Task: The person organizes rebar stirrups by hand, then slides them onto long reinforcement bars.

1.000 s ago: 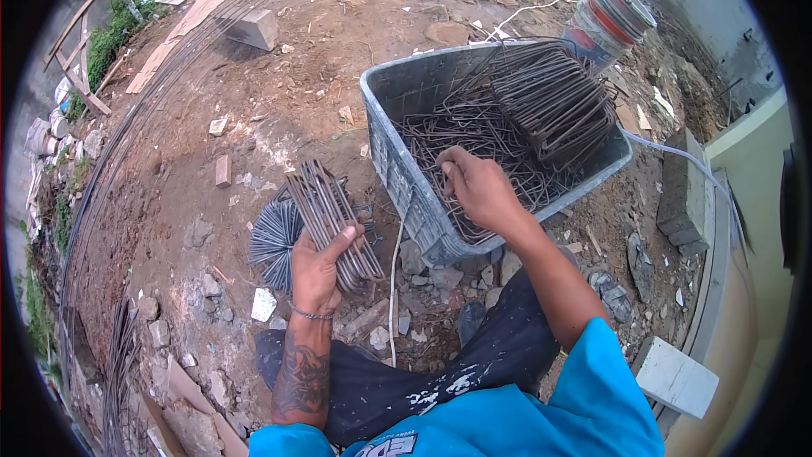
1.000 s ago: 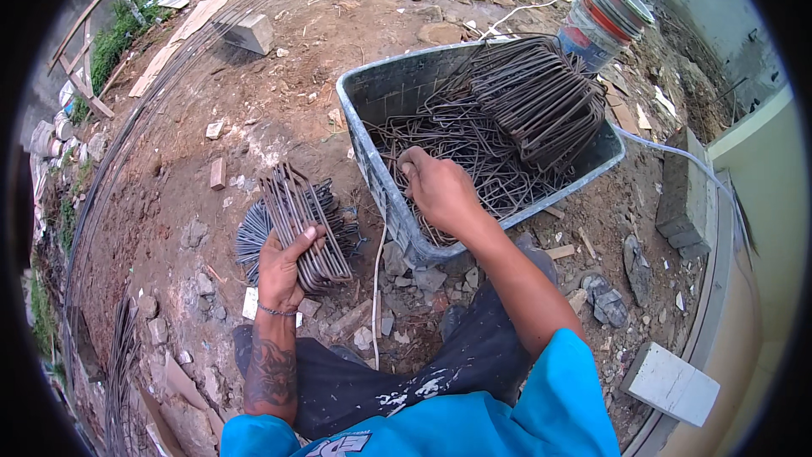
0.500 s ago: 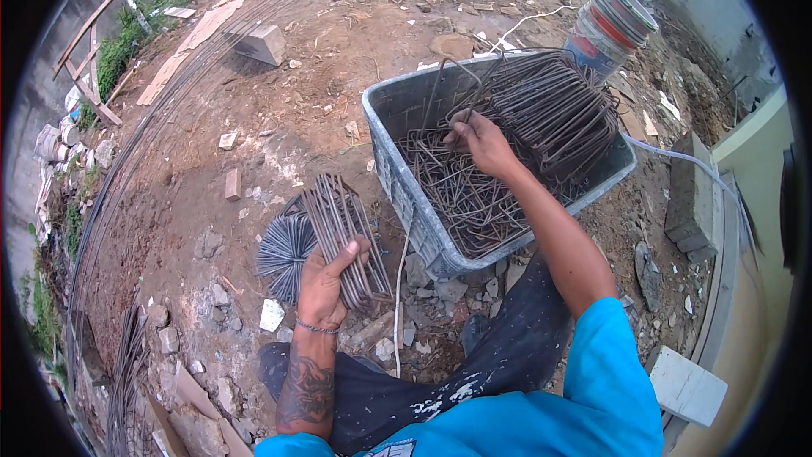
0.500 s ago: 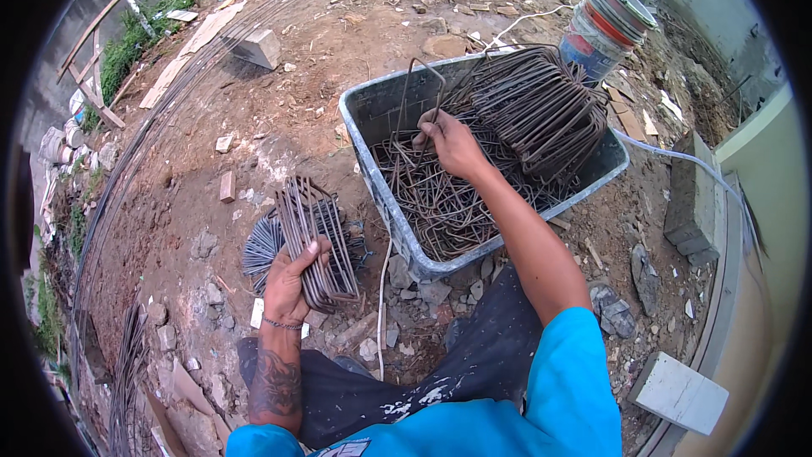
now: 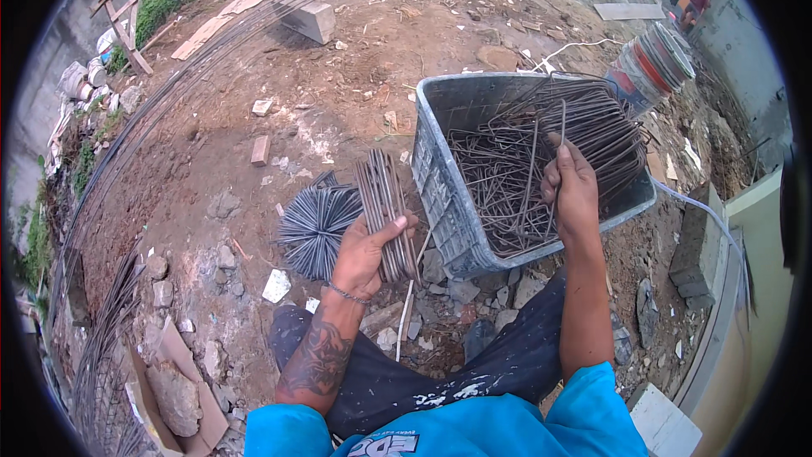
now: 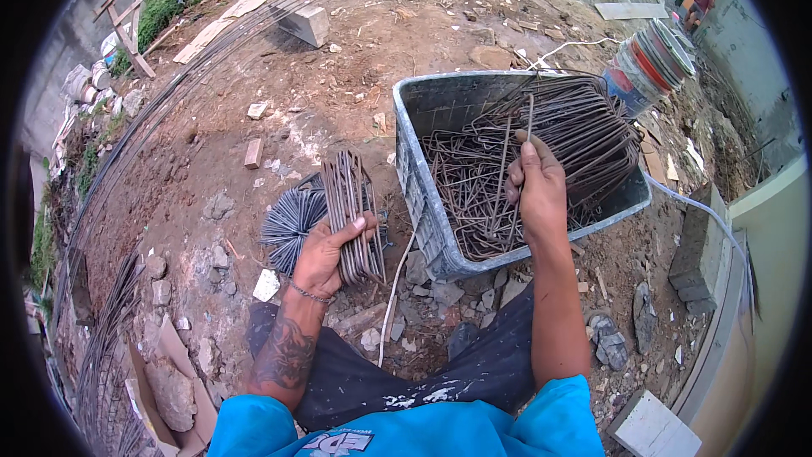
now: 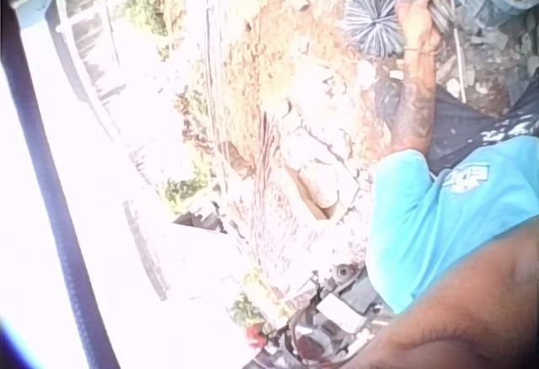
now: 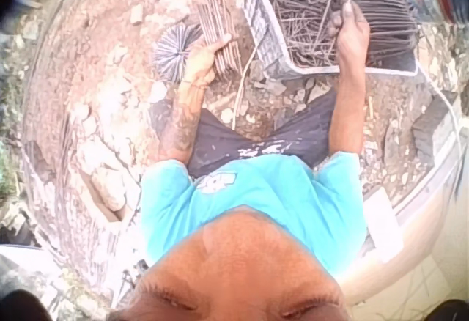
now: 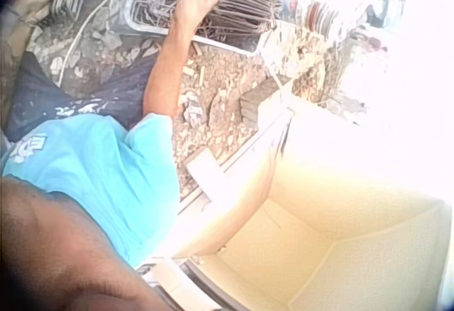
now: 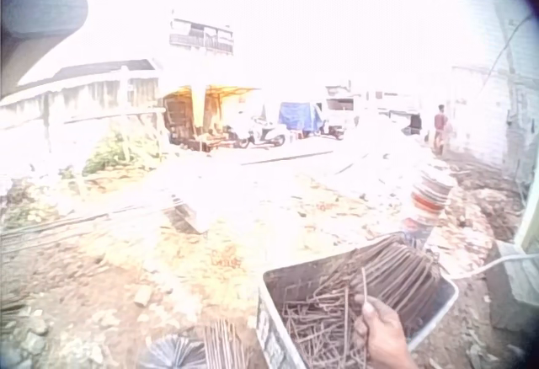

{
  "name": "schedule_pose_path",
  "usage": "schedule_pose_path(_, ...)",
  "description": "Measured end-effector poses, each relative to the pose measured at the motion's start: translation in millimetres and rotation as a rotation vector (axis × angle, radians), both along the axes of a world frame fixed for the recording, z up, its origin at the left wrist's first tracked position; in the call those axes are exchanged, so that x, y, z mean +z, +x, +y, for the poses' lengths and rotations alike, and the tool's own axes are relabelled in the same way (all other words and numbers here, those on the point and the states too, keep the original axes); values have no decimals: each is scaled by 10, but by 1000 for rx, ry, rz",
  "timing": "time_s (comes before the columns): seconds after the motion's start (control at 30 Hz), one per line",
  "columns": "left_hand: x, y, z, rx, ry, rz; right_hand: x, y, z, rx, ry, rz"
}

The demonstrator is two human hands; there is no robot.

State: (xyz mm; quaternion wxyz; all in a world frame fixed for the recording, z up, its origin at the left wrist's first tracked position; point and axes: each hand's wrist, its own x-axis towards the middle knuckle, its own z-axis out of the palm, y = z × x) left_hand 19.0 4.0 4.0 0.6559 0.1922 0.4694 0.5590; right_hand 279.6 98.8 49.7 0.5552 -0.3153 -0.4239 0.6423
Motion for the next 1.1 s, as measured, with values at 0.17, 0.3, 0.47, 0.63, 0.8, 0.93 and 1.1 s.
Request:
schedule_pose_path(0.17,-31,-60,-23,35,26,-14,-258,-69,27,-506,392,-1064)
schedule_pose_path(0.3,-35,-84,-3,35,32,-27,-1,-166,-134,-568,510,-1080)
schedule_pose_path(0.47,-49,-84,-7,39,44,-29,72,-149,-168,-328,8,-259)
schedule_pose_path(0.63,-9,-44,-27,19,63,0,-452,-600,-299,-39,-347,77)
schedule_pose_path(0.8,125,19,-79,-14,70,-27,-1185,-1215,-405,-79,-291,-245)
schedule_pose_path(0.93,126,46,-125,22,88,-51,-1429,-1336,-420,-177,-4,-839)
schedule_pose_path(1.1,4,-31,-136,19,104,-63,-1014,-1604,-594,-206,-70,-685)
